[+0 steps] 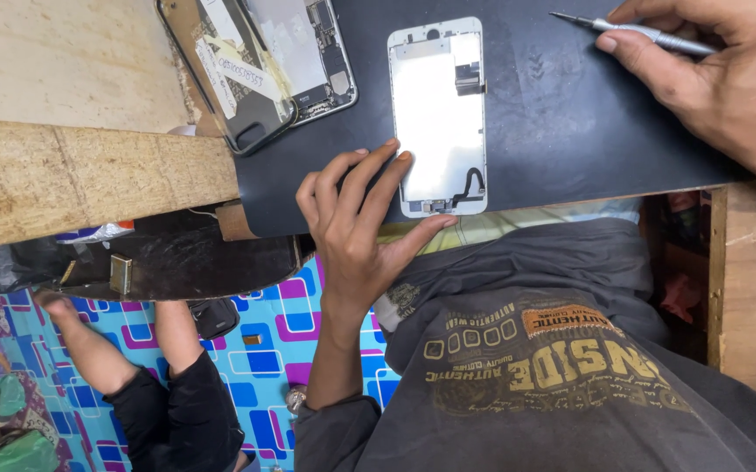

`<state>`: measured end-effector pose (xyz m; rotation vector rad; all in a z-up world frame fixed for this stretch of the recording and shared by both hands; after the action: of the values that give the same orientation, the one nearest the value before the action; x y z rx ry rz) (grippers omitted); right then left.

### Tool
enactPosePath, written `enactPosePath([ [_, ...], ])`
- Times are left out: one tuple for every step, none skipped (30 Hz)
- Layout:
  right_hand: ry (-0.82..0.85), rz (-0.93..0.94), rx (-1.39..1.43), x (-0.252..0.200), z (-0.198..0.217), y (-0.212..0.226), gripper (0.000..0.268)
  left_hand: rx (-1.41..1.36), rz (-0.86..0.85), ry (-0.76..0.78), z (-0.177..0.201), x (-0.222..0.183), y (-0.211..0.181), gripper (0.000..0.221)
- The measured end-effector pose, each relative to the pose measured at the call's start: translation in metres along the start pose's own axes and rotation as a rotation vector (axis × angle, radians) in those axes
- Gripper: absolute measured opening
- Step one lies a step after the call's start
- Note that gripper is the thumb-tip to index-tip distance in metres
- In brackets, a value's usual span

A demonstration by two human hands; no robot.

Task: Repairing a mobile phone by manipulating the screen assembly and using a precision screwdriver to handle small screws.

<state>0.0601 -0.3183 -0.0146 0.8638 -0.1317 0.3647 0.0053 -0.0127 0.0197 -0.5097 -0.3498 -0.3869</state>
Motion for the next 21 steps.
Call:
enactPosePath([
  [0.0, -0.014, 0.024, 0.0, -0.001, -0.001, 0.011, 0.003, 0.01, -0.005, -0.001, 0.0, 0.0, 0.065],
  [0.0, -0.015, 0.023, -0.001, -0.001, -0.002, 0.011, 0.002, 0.01, -0.005, -0.001, 0.0, -0.002, 0.065],
  [-0.001, -0.021, 0.027, -0.002, -0.001, -0.004, 0.011, -0.003, 0.025, -0.004, -0.001, 0.001, -0.002, 0.064],
  [-0.002, -0.027, 0.032, -0.002, -0.002, -0.007, 0.012, -0.008, 0.039, -0.002, -0.001, 0.002, -0.003, 0.062],
  [-0.002, -0.028, 0.033, -0.004, -0.002, -0.01, 0.012, -0.008, 0.04, -0.001, -0.001, 0.003, -0.005, 0.062],
  [-0.004, -0.009, 0.024, -0.005, -0.002, -0.012, 0.013, -0.02, 0.056, 0.001, 0.0, 0.004, -0.005, 0.062],
  [-0.006, 0.009, 0.014, -0.006, -0.003, -0.014, 0.014, -0.033, 0.072, 0.004, 0.0, 0.005, -0.005, 0.061],
  [-0.005, 0.01, 0.013, -0.006, -0.003, -0.014, 0.014, -0.033, 0.073, 0.002, 0.0, 0.005, -0.006, 0.061],
  [-0.008, 0.019, 0.012, -0.006, -0.003, -0.013, 0.014, -0.04, 0.078, 0.002, 0.0, 0.006, -0.006, 0.061],
  [-0.011, 0.028, 0.011, -0.006, -0.003, -0.012, 0.013, -0.048, 0.083, 0.003, 0.0, 0.006, -0.006, 0.061],
  [-0.011, 0.029, 0.01, -0.006, -0.002, -0.011, 0.013, -0.048, 0.083, 0.002, -0.001, 0.007, -0.006, 0.061],
  [-0.009, 0.02, 0.008, -0.006, -0.002, -0.011, 0.013, -0.047, 0.093, 0.005, -0.001, 0.007, -0.006, 0.06],
  [-0.008, 0.01, 0.005, -0.006, -0.002, -0.01, 0.013, -0.045, 0.102, 0.008, -0.002, 0.008, -0.006, 0.059],
  [-0.007, 0.013, 0.005, -0.005, -0.001, -0.009, 0.013, -0.045, 0.103, 0.005, -0.002, 0.009, -0.006, 0.059],
  [-0.007, 0.013, 0.006, -0.005, -0.001, -0.008, 0.013, -0.053, 0.105, 0.004, -0.002, 0.01, -0.007, 0.059],
  [-0.007, 0.011, 0.007, -0.005, -0.001, -0.007, 0.014, -0.062, 0.107, 0.004, -0.001, 0.01, -0.008, 0.058],
  [-0.007, 0.012, 0.006, -0.004, 0.0, -0.007, 0.014, -0.062, 0.107, 0.003, 0.0, 0.01, -0.007, 0.058],
  [-0.001, 0.024, -0.001, -0.004, 0.001, -0.006, 0.013, -0.071, 0.103, 0.021, -0.001, 0.01, -0.006, 0.059],
  [0.006, 0.036, -0.009, -0.003, 0.001, -0.004, 0.012, -0.08, 0.098, 0.04, -0.001, 0.01, -0.006, 0.059],
  [0.009, 0.044, -0.009, -0.003, 0.002, -0.004, 0.012, -0.077, 0.102, 0.032, 0.0, 0.012, -0.006, 0.059],
  [0.006, 0.014, 0.007, -0.004, 0.003, -0.008, 0.013, -0.094, 0.093, 0.038, 0.001, 0.014, -0.007, 0.063],
])
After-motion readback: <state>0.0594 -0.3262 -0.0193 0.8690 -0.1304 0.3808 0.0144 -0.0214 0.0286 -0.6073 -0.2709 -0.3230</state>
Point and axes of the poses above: each hand's wrist, its own x-axis towards the middle knuckle, its own z-axis out of the back of the hand, y = z × x, the point moved 8 cm from there along x, towards the middle knuckle, and after that the axes turned 7 degrees about z, right-handed, at the moved point
